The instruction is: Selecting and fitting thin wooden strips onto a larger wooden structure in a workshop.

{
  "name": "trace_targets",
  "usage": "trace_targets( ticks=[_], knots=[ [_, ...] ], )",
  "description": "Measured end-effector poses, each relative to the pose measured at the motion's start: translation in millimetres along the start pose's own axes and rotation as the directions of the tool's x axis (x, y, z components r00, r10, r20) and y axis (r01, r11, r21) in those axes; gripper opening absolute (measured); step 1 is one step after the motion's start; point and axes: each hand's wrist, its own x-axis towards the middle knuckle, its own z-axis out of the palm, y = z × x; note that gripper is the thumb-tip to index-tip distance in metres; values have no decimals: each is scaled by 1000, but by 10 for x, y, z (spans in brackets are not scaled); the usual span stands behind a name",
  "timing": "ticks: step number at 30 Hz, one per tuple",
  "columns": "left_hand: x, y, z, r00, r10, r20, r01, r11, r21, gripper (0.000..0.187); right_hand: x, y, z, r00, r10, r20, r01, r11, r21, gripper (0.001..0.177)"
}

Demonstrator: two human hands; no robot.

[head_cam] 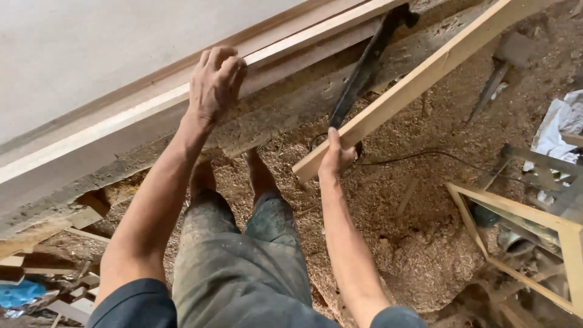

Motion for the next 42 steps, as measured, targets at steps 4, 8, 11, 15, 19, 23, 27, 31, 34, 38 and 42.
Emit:
trace_targets(
  ticks=[4,8,11,15,19,23,27,31,34,38,42],
  knots=[
    [-88,-133,55,998,32,-50,-21,978,208,29,84,-33,394,997,49,-64,-38,987,159,59],
    [-214,-92,19,1000,-9,-26,11,997,73,18,-290,-422,75,991,134,2,-125,926,355,52],
    [-260,-95,-93,990,112,-88,-93,976,195,17,-344,-425,-441,981,181,-70,-133,888,439,43],
    [-252,-307,140,986,53,-156,-1,948,317,10,-141,-126,-1196,970,169,-172,-74,888,453,38],
    [-326,-465,385,973,39,-229,39,944,329,27,55,350,-1811,905,168,-390,-27,940,340,31],
    [-677,-426,8,961,-142,-239,206,941,269,72,-702,288,-1545,849,253,-465,-150,957,247,59],
    [-1554,-748,-585,936,-249,-250,311,917,251,74,-1169,516,-1097,912,120,-391,-129,992,4,44],
    [-1859,-1195,-958,951,-176,-255,267,882,387,16,-1218,881,-608,862,-502,70,507,852,-130,43],
    [-1918,-1351,-952,962,-146,-231,225,904,365,15,-1418,833,-44,679,-608,411,697,710,-101,41],
    [-1934,-1442,-824,872,-86,-481,250,925,288,12,-1633,1060,693,497,-645,580,787,617,12,38],
    [-1970,-1423,-839,850,-148,-505,280,940,196,8,-1708,1157,1095,493,-619,612,825,555,-104,39]
  ],
)
